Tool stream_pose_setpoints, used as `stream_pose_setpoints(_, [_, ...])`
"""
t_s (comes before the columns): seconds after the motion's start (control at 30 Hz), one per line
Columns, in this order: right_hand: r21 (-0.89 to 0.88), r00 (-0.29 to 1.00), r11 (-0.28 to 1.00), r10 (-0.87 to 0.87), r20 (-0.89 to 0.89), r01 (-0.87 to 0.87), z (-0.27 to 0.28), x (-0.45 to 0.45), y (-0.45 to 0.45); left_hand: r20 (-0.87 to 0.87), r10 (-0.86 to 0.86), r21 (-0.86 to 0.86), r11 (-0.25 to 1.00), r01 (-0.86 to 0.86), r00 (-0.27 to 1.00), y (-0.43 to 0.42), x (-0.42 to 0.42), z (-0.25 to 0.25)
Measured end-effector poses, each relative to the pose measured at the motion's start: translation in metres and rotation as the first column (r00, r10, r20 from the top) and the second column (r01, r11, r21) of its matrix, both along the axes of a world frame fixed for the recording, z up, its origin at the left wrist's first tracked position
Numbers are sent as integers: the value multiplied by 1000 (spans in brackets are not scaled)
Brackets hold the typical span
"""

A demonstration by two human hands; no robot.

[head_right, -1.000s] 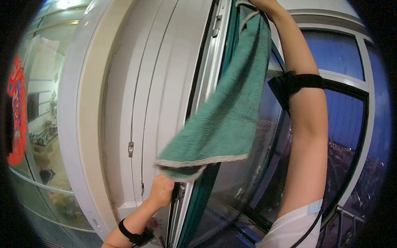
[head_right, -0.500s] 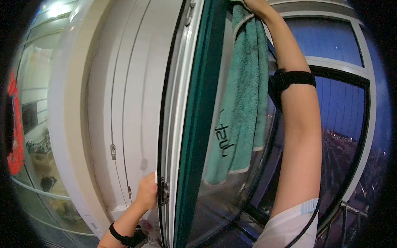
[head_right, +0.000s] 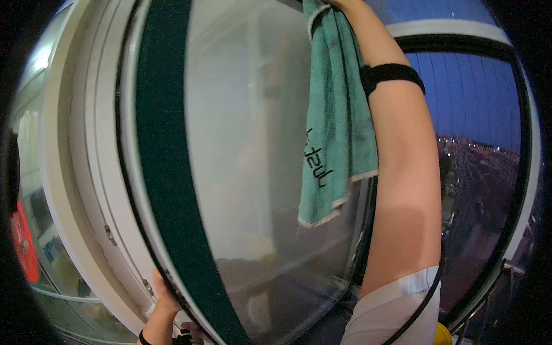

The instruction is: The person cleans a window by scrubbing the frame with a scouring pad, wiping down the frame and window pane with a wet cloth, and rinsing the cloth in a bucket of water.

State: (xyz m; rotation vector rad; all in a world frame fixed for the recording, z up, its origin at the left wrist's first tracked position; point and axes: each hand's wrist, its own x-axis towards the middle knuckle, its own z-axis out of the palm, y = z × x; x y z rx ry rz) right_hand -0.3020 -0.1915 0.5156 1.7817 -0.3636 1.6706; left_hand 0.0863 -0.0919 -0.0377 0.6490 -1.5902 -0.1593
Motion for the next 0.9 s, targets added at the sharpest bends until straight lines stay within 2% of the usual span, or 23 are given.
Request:
stream_pose_setpoints(0.03, [31, 999, 999, 31, -36, -29, 1, -8, -4, -67, -16, 14, 1000, 17, 998, -3, 2, -6])
stream_pose_setpoints(0.07, [67, 996, 996, 64, -69, -59, 0, -18, -12, -219, -163, 45, 983, 176, 962, -2, 4, -11])
stream_pose_setpoints(0.1, [75, 1000, 997, 14, -10, -13, -4, -25, -18, -377, -290, 38, 944, 328, 880, -2, 6, -17])
stream_pose_setpoints(0.13, [81, 1000, 996, 20, 3, -20, -4, -40, -33, -457, -301, 49, 931, 362, 837, -1, 10, -26])
stream_pose_setpoints(0.2, [73, 989, 988, -139, 58, 135, -7, -70, -58, -546, -277, 75, 924, 376, 790, 0, 18, -40])
stream_pose_setpoints(0.23, [230, 948, 933, -304, 93, 277, -11, -88, -63, -554, -248, 83, 933, 349, 795, 0, 22, -46])
stream_pose_setpoints(0.27, [220, 952, 938, -292, 92, 267, -13, -107, -69, -572, -223, 86, 941, 328, 789, -1, 21, -47])
stream_pose_setpoints(0.3, [244, 875, 858, -480, 68, 452, -20, -124, -79, -590, -198, 89, 948, 307, 782, -1, 20, -49])
stream_pose_setpoints(0.33, [267, 760, 740, -649, 38, 618, -26, -136, -91, -654, -194, 144, 917, 371, 732, 0, 19, -50])
stream_pose_setpoints(0.37, [327, 759, 778, -614, 214, 537, -30, -140, -106, -655, -139, 179, 927, 331, 743, 0, 13, -51])
stream_pose_setpoints(0.43, [403, 772, 817, -549, 322, 413, -36, -136, -105, -652, -29, 252, 934, 253, 757, 0, 0, -52])
stream_pose_setpoints(0.47, [438, 812, 810, -526, 252, 389, -39, -136, -99, -623, -30, 282, 923, 260, 781, -2, -1, -51])
stream_pose_setpoints(0.5, [481, 826, 786, -528, 197, 388, -35, -143, -100, -545, -67, 309, 911, 275, 836, -4, 0, -46])
stream_pose_setpoints(0.57, [515, 840, 786, -501, 208, 341, -23, -155, -112, -312, -187, 367, 881, 300, 932, -4, 4, -34])
stream_pose_setpoints(0.6, [515, 839, 782, -507, 198, 351, -23, -158, -110, -308, -209, 352, 881, 315, 928, -7, -2, -32])
stream_pose_setpoints(0.67, [501, 655, 558, -755, -25, 662, -17, -165, -106, -329, -242, 275, 900, 337, 913, -11, -14, -25])
stream_pose_setpoints(0.7, [524, 676, 594, -736, 46, 611, -38, -144, -83, -315, -240, 227, 921, 318, 918, -15, -19, -18])
stream_pose_setpoints(0.77, [523, 637, 566, -769, 56, 637, -23, -138, -68, -86, -64, -114, 992, 54, 994, -24, -46, 27])
stream_pose_setpoints(0.8, [531, 603, 545, -794, 77, 649, -30, -140, -61, -73, -78, 13, 997, 79, 994, -14, -53, 32])
stream_pose_setpoints(0.87, [490, 656, 613, -747, 104, 620, -33, -130, -53, -48, -36, -109, 994, 30, 998, -17, -56, 43])
stream_pose_setpoints(0.9, [451, 688, 658, -715, 122, 603, -33, -125, -48, -12, -57, -106, 993, 55, 998, -11, -56, 55])
